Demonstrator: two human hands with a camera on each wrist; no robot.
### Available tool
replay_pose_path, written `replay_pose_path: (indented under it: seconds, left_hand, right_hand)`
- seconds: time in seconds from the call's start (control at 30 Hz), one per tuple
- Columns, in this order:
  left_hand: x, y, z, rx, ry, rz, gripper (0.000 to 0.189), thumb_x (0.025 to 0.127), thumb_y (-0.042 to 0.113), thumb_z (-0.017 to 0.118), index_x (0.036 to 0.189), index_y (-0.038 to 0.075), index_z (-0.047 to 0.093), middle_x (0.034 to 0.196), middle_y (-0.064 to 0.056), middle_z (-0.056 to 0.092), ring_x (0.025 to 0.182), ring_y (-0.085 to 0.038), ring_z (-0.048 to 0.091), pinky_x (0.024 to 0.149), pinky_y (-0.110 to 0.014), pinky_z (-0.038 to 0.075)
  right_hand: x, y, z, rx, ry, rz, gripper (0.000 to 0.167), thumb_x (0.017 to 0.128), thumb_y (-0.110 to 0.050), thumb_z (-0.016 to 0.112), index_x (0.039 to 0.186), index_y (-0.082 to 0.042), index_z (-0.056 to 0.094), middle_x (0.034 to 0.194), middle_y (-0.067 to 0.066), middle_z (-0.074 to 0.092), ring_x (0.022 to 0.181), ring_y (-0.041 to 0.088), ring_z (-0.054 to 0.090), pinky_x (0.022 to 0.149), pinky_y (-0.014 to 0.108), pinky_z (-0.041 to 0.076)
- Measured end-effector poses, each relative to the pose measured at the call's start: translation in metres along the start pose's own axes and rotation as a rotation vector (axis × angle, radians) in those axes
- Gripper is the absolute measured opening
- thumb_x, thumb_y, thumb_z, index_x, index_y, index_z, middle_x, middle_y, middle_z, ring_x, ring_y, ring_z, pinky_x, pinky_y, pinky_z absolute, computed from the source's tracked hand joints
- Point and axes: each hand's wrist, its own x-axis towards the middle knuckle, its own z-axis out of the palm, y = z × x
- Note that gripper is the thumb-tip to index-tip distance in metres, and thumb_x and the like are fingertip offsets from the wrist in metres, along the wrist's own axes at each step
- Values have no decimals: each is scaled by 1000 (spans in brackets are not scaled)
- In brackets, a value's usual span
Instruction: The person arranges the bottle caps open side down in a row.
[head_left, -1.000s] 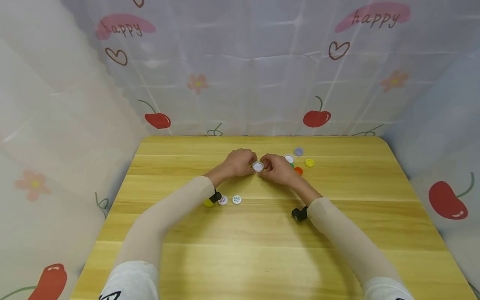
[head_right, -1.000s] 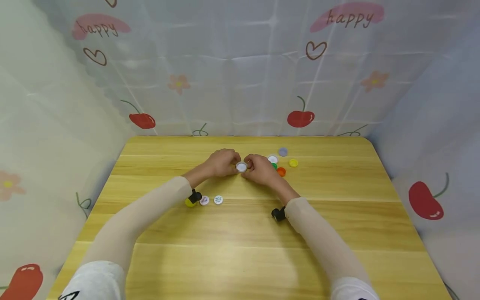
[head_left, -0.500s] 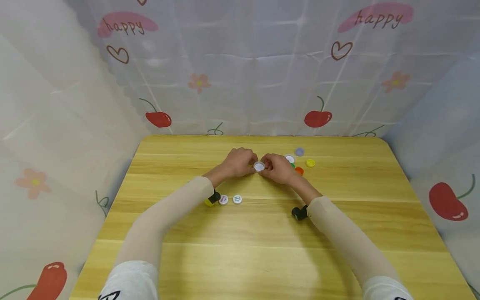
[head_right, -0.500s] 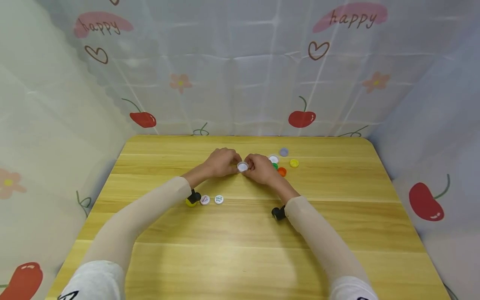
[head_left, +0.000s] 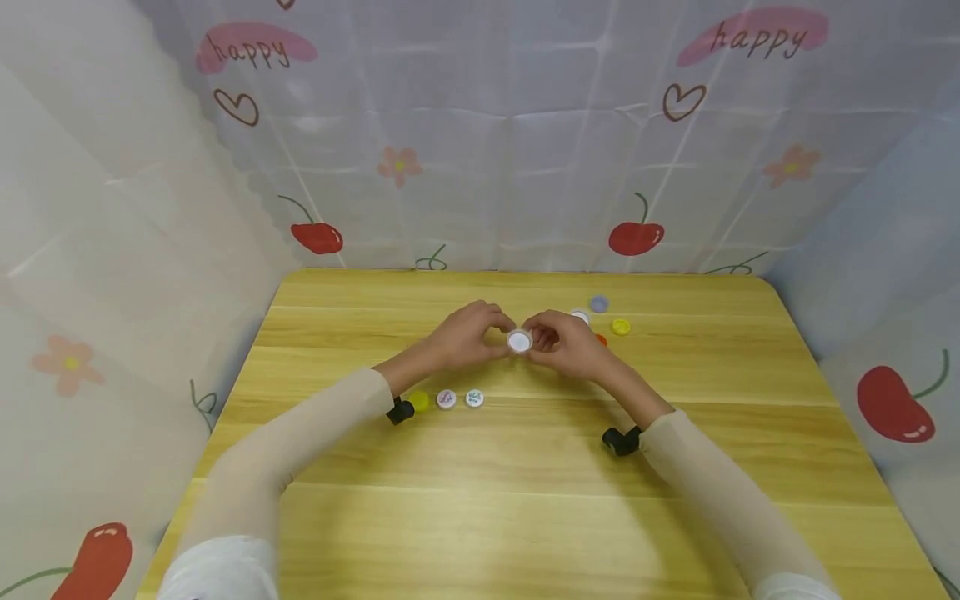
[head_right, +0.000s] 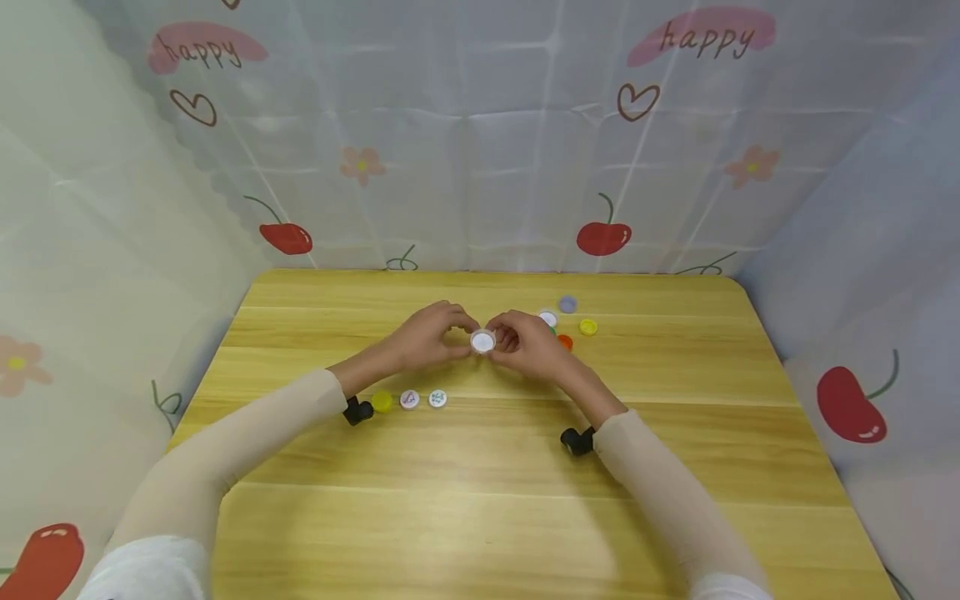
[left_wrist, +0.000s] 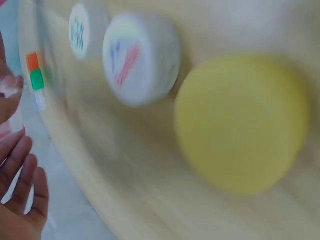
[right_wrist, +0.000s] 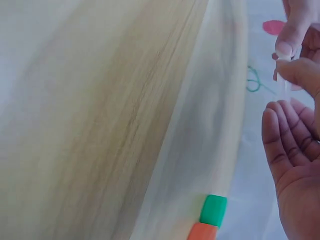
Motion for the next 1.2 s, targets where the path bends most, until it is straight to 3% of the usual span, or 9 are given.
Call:
replay_pose_path:
  seconds: [0.27,0.4,0.5,0.57,0.63,0.8,0.9,1.03,1.2]
  left_hand:
    - [-38,20,13,-76,186,138,34,96,35,83,125,19,75,122,5,73,115,-16,63,101,-37,57]
    - [-51,30,22,-110,220,183,33,94,33,85,122,18,76,119,5,74,113,-16,63,99,-36,57]
    - [-58,35,25,-113,221,178,32,94,34,86,120,19,76,118,6,74,114,-14,63,100,-36,57]
    - [-60,37,26,-124,212,163,32,94,35,86,120,20,76,118,5,75,114,-13,63,100,-36,57]
    - [-61,38,25,-198,179,127,32,94,34,86,121,21,76,117,5,75,112,-13,63,97,-34,57]
    - [-61,39,15,-596,57,-53,23,102,31,77,123,22,78,116,4,75,107,-16,67,87,-34,60]
    - [-60,41,10,-749,15,-138,20,105,28,72,119,17,80,114,-3,78,105,-24,70,86,-40,61]
    - [-59,40,13,-833,-28,-178,21,104,25,71,116,10,79,111,-11,79,104,-36,71,88,-47,62]
    - [-59,38,18,-851,-50,-195,22,103,24,71,114,7,79,108,-13,78,100,-37,71,90,-50,61]
  right_hand:
    - [-35,-19,-2,61,38,-124,36,89,-16,88,122,-15,73,106,-1,72,91,12,66,83,33,61]
    - [-50,-21,5,65,61,-158,37,87,-18,90,120,-17,73,103,-4,72,88,9,64,81,31,60]
    - [-56,-21,9,64,64,-165,39,85,-18,92,119,-17,73,101,-6,71,88,9,63,81,30,60]
    - [-58,-22,10,64,65,-167,39,85,-18,92,119,-18,73,100,-6,71,89,9,64,81,29,60]
    - [-59,-23,10,71,69,-165,39,85,-17,92,119,-19,73,101,-6,71,89,10,64,81,30,60]
    - [-63,-27,6,87,128,-173,42,81,-12,93,117,-17,74,100,-4,71,87,11,64,80,30,59]
    - [-64,-30,3,79,156,-197,44,79,-10,93,117,-15,73,99,-4,70,87,10,63,79,27,58]
    - [-64,-33,2,43,156,-248,46,78,-7,94,118,-13,73,99,-3,70,87,9,61,78,24,56]
    - [-65,-31,5,-4,156,-310,49,75,-4,94,119,-11,72,98,-2,68,88,10,60,77,25,55]
